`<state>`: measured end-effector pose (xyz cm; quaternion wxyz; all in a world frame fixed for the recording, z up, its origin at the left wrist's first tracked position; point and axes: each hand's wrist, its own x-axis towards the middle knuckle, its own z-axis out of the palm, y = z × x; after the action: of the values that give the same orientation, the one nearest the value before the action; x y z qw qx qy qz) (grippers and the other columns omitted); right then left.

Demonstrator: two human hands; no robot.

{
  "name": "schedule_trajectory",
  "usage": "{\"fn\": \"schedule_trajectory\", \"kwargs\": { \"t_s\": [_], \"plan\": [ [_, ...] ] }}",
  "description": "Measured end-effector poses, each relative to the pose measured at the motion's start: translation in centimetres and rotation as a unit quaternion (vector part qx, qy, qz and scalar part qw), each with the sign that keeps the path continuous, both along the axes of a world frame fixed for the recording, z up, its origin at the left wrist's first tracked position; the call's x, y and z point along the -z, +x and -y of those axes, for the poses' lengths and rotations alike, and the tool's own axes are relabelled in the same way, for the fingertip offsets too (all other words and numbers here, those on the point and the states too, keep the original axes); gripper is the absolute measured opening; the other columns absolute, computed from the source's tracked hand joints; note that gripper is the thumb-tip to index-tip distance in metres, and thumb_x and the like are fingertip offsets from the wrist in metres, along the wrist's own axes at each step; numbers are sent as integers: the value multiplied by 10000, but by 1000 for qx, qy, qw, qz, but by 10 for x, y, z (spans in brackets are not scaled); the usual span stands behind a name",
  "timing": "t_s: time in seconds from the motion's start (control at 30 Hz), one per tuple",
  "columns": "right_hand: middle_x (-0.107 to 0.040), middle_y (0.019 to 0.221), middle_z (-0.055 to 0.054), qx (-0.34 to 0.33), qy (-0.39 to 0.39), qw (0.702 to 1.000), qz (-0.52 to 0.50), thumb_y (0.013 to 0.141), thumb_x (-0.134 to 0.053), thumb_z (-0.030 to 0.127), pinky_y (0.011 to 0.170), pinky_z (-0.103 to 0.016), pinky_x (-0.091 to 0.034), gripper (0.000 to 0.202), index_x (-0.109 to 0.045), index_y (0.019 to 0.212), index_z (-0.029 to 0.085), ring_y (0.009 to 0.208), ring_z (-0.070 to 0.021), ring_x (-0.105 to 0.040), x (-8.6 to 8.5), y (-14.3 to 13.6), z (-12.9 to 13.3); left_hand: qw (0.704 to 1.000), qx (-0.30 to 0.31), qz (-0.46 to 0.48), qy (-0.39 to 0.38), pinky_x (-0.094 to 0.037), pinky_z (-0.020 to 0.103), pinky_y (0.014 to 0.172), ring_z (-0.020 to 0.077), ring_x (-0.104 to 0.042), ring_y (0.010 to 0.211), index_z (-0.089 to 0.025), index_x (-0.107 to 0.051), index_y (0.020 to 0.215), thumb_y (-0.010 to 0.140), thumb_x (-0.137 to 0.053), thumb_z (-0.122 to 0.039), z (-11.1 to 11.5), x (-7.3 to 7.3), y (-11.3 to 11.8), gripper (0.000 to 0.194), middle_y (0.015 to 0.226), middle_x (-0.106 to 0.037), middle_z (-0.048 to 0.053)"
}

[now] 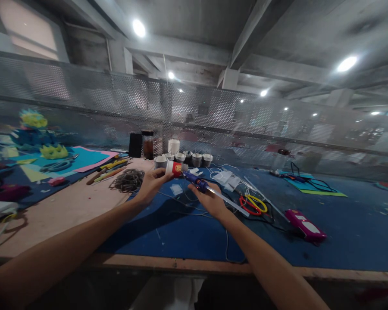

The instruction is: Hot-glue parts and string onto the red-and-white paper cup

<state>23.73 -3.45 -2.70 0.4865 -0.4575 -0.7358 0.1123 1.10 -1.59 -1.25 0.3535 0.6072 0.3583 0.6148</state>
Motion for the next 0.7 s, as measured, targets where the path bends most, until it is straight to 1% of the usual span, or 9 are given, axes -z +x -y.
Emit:
{"fn": "schedule_trajectory", "kwargs": {
  "t_s": [0.1,0.23,0.33,0.53,0.7],
  "plan": [
    [-653,634,-34,1,8,1000,-3,851,-678,555,622,-367,-480,384,-689,695,205,615,-223,-586,0,-1,0,1000,4,4,2,-453,264,670,180,-630,715,-125,-778,853,768,-775,-391,-2,1,0,279,760,-729,37],
    [-623,594,-25,4,21,1000,-1,851,-676,555,574,-353,-461,388,-669,664,214,572,-208,-556,0,-1,1,999,22,24,2,-496,288,732,190,-659,762,-129,-778,890,778,-765,-382,-6,5,1,277,823,-752,55],
    [-617,585,-29,7,25,1000,7,852,-666,567,562,-356,-463,405,-669,651,215,567,-212,-555,0,0,1,999,31,32,-1,-514,304,760,199,-673,787,-132,-774,889,777,-765,-379,-9,8,1,272,850,-759,69],
    [-647,616,-44,10,23,999,24,862,-645,589,589,-371,-481,426,-694,680,208,589,-231,-588,0,0,2,999,34,39,2,-511,294,748,197,-669,775,-125,-775,918,770,-773,-383,-12,10,-1,297,844,-754,60],
    [-625,594,-29,12,26,999,30,862,-645,591,559,-320,-444,449,-693,676,185,563,-191,-553,1,-1,3,999,27,37,-1,-513,299,737,197,-667,767,-126,-775,896,771,-768,-359,-13,11,-2,265,831,-754,63]
  ]
}}
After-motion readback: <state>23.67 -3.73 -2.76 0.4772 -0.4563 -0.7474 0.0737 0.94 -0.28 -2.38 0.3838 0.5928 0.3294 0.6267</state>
